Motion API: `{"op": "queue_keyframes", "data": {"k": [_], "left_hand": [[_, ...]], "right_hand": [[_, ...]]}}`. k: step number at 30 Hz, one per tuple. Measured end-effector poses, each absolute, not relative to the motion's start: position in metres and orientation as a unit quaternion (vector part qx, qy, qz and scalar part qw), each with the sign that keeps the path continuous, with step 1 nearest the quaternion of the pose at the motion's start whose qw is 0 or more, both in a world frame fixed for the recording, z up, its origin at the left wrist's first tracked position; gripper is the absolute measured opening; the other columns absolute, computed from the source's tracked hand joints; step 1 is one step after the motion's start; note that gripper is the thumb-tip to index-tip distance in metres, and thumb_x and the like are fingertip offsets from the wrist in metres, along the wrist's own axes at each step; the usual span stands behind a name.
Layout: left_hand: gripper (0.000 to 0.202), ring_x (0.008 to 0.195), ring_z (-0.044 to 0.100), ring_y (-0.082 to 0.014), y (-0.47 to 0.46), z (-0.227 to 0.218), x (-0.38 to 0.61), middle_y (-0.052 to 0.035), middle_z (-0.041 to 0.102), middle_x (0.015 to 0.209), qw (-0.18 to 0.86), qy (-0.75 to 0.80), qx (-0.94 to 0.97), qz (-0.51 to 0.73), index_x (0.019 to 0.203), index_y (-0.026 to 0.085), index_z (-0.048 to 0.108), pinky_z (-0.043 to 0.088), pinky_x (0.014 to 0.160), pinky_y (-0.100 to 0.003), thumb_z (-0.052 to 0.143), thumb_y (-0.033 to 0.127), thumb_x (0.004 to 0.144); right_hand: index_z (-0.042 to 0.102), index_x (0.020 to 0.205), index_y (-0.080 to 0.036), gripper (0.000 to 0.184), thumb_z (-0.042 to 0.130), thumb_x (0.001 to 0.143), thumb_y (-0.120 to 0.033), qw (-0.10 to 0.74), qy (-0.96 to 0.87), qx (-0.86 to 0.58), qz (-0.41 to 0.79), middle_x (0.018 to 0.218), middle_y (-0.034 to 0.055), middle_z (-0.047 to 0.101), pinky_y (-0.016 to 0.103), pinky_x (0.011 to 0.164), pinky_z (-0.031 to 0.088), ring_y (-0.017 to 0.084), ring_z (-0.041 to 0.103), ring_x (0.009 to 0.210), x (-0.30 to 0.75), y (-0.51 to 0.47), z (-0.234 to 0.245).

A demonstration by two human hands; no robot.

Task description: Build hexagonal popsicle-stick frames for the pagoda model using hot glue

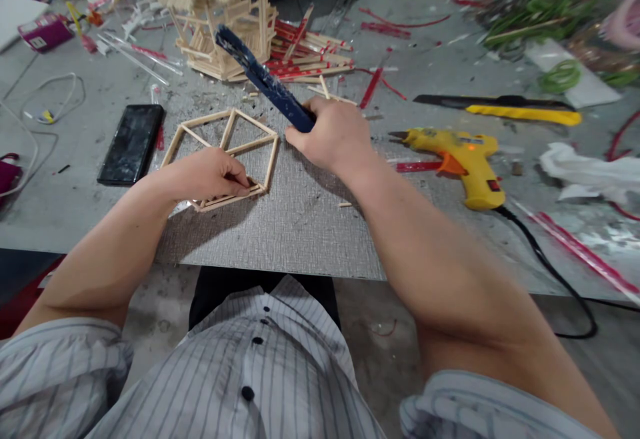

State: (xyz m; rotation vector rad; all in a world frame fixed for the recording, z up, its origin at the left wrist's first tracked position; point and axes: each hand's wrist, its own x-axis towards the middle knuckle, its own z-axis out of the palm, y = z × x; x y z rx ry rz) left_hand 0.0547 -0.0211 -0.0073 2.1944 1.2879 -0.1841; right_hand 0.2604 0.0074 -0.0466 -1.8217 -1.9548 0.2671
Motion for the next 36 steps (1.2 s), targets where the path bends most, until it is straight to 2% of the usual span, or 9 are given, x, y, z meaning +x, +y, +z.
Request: {"op": "queue_keyframes", "data": {"k": [5, 15, 23, 29, 36], "left_hand": [[0.011, 0.066, 0.06, -0.0093, -0.021, -0.01, 0.053, 0.002, 0.071, 0.074, 0.292, 0.476, 0.827, -0.066, 0.078, 0.015, 0.073, 0.041, 0.068, -0.022, 0.067, 0.023, 0.08], [0.011, 0.066, 0.058, -0.0097, -0.024, -0.008, 0.056, 0.0013, 0.07, 0.074, 0.272, 0.487, 0.827, -0.073, 0.08, 0.015, 0.072, 0.039, 0.069, -0.023, 0.064, 0.022, 0.081], [0.012, 0.073, 0.06, -0.0119, -0.022, -0.006, 0.053, 0.0004, 0.07, 0.078, 0.285, 0.466, 0.833, -0.084, 0.081, 0.016, 0.072, 0.04, 0.074, -0.024, 0.063, 0.024, 0.081], [0.013, 0.077, 0.061, -0.0136, -0.021, -0.008, 0.051, -0.0005, 0.07, 0.077, 0.286, 0.458, 0.838, -0.074, 0.081, 0.016, 0.072, 0.041, 0.076, -0.024, 0.063, 0.024, 0.08], [0.017, 0.075, 0.062, -0.0142, -0.019, -0.009, 0.051, -0.001, 0.069, 0.075, 0.285, 0.461, 0.836, -0.089, 0.086, 0.016, 0.074, 0.041, 0.073, -0.025, 0.061, 0.026, 0.081]], "right_hand": [[0.07, 0.099, -0.028, 0.025, 0.062, 0.08, -0.041, 0.239, -0.726, -0.638, 0.096, 0.094, 0.0079, 0.075, 0.05, 0.082, 0.054, 0.035, 0.068, 0.098, 0.263, 0.008, -0.049], [0.07, 0.101, -0.023, 0.029, 0.062, 0.078, -0.038, 0.209, -0.712, -0.664, 0.096, 0.102, 0.0131, 0.075, 0.05, 0.087, 0.051, 0.038, 0.067, 0.105, 0.258, 0.003, -0.041], [0.067, 0.094, -0.028, 0.021, 0.059, 0.079, -0.04, 0.223, -0.719, -0.648, 0.116, 0.099, 0.0095, 0.075, 0.051, 0.088, 0.05, 0.038, 0.066, 0.104, 0.26, 0.002, -0.042], [0.069, 0.101, -0.023, 0.03, 0.061, 0.078, -0.039, 0.215, -0.71, -0.659, 0.124, 0.106, 0.0148, 0.073, 0.051, 0.089, 0.049, 0.04, 0.065, 0.107, 0.259, 0.002, -0.04], [0.07, 0.109, -0.02, 0.038, 0.059, 0.08, -0.042, 0.205, -0.715, -0.658, 0.119, 0.107, 0.0162, 0.073, 0.052, 0.089, 0.05, 0.04, 0.066, 0.108, 0.26, 0.003, -0.041]]}}
